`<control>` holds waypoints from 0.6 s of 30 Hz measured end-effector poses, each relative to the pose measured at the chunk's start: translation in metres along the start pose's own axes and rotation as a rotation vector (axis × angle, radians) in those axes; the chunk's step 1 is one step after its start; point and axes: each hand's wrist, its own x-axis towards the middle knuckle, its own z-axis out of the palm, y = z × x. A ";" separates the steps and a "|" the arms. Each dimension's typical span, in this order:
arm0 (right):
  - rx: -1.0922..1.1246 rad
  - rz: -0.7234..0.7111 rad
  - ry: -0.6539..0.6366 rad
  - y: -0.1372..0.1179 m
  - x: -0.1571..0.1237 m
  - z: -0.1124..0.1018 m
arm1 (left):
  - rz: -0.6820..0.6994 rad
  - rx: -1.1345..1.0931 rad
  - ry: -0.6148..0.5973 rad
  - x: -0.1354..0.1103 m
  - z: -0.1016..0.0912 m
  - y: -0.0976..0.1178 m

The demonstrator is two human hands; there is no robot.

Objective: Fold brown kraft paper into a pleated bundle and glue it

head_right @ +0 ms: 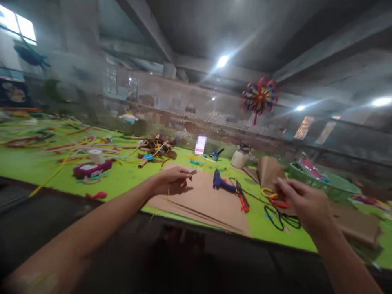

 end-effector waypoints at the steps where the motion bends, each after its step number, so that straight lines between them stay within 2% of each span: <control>1: 0.073 -0.064 -0.063 -0.012 0.007 0.013 | 0.011 0.036 -0.017 0.001 -0.001 0.002; 4: 0.292 -0.202 -0.337 -0.054 0.018 0.070 | 0.024 0.088 -0.060 0.001 -0.002 0.009; 7: 0.342 -0.359 -0.541 -0.083 0.021 0.137 | 0.012 0.195 -0.057 0.001 0.003 0.011; 9: 0.339 -0.330 -0.661 -0.087 0.022 0.176 | 0.032 0.237 -0.032 0.002 0.006 0.009; 11: 0.291 -0.158 -0.826 -0.080 0.022 0.202 | 0.093 0.258 0.019 0.004 0.008 0.007; 14: 0.194 -0.058 -0.920 -0.059 0.023 0.211 | 0.160 0.346 0.091 0.003 0.008 0.007; 18: 0.134 -0.056 -0.958 -0.033 0.024 0.180 | 0.126 0.421 0.140 -0.001 0.007 0.008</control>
